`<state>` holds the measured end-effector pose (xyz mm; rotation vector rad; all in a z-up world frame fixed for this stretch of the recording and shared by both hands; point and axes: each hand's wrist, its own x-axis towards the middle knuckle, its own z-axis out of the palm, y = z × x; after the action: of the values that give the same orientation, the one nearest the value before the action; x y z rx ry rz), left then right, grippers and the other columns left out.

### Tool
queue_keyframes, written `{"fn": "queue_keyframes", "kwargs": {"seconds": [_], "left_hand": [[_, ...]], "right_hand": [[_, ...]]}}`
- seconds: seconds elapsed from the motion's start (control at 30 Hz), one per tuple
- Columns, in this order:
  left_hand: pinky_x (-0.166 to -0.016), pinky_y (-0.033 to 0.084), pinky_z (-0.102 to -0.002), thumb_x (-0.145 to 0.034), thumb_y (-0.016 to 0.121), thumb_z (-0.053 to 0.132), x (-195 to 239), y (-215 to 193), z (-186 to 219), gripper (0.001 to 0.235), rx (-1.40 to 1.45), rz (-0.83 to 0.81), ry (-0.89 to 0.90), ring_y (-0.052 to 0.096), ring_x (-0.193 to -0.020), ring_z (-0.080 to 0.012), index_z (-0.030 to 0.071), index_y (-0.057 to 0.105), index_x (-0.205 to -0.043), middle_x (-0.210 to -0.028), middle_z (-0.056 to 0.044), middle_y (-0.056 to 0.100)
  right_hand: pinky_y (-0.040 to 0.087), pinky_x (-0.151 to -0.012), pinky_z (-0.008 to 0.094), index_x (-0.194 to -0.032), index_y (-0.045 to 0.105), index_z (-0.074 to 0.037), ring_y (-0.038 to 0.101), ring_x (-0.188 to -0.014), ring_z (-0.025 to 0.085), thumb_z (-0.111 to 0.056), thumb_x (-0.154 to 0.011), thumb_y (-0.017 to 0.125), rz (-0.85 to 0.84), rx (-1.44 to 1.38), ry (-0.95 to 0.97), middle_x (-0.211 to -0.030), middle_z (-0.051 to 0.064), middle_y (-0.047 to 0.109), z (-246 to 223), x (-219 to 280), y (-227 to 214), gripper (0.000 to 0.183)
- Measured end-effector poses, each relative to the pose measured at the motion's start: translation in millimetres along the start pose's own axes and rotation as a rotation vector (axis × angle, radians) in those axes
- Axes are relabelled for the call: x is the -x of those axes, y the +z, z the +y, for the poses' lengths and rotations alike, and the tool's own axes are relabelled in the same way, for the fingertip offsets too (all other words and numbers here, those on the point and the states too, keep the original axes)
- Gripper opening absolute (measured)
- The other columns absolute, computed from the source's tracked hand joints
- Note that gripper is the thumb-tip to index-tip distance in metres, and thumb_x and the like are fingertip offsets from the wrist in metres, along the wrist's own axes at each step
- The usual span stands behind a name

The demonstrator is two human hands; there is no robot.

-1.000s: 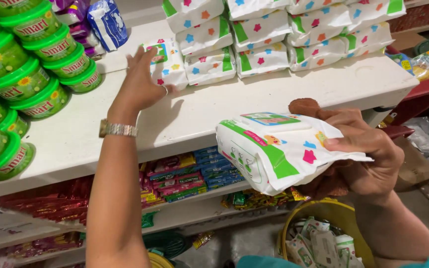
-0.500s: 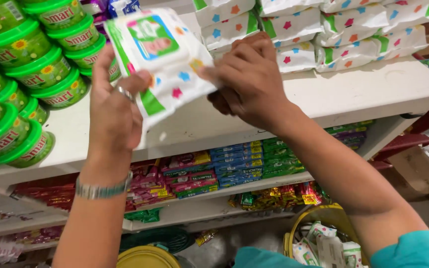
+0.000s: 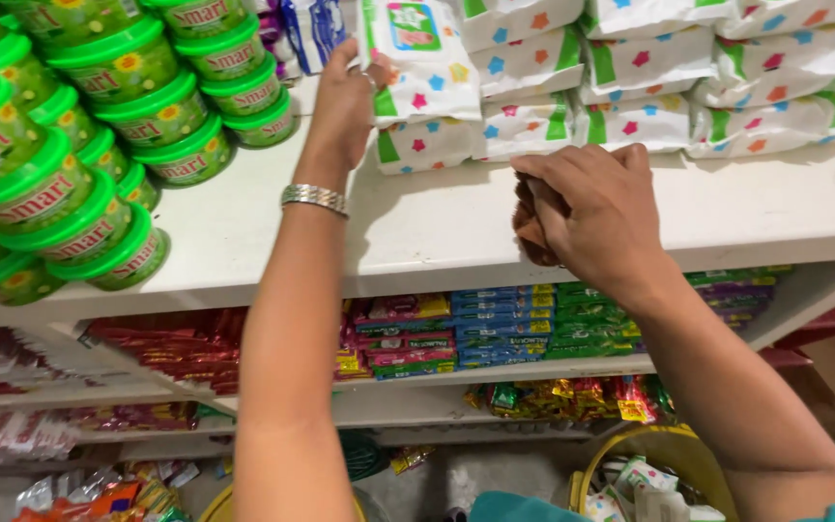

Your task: Cleaning individual packs of baby wipes with a cloth and arranging them on a store shelf.

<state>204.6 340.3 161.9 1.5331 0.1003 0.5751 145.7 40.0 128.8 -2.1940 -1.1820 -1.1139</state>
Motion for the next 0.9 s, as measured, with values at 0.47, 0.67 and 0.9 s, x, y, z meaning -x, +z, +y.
{"fn": "queue_keyframes", "kwargs": {"seconds": [0.47, 0.67, 0.9], "left_hand": [[-0.113, 0.043, -0.053, -0.099, 0.040, 0.040, 19, 6, 13, 0.062, -0.300, -0.070, -0.177, 0.040, -0.146, -0.0353, 0.014, 0.036, -0.156, -0.163, -0.014, 0.038], [-0.118, 0.035, -0.044, -0.101, 0.043, 0.044, 75, 6, 4, 0.069, -0.150, 0.133, 0.172, 0.040, -0.148, -0.0314, 0.005, 0.028, -0.155, -0.163, -0.019, 0.033], [-0.124, 0.046, -0.043, -0.110, 0.044, 0.037, 228, 75, -55, 0.033, -0.033, 0.196, 0.852, 0.049, -0.138, -0.0228, 0.011, 0.042, -0.130, -0.144, -0.010, 0.048]], "right_hand": [[0.039, -0.102, 0.041, -0.111, 0.076, -0.006, 0.065, -0.088, 0.020, 0.000, -0.086, 0.076, 0.118, -0.161, -0.030, -0.093, 0.003, 0.075, -10, 41, -38, 0.025], [0.043, -0.101, 0.046, -0.094, 0.074, 0.004, 0.064, -0.079, 0.026, 0.002, -0.085, 0.075, 0.343, -0.097, 0.174, -0.084, 0.014, 0.070, 36, 178, -67, 0.009], [0.045, -0.082, 0.041, -0.088, 0.059, 0.007, 0.055, -0.080, 0.030, -0.001, -0.099, 0.083, 0.316, 0.236, 0.804, -0.095, 0.020, 0.066, 128, 429, -46, 0.028]]}}
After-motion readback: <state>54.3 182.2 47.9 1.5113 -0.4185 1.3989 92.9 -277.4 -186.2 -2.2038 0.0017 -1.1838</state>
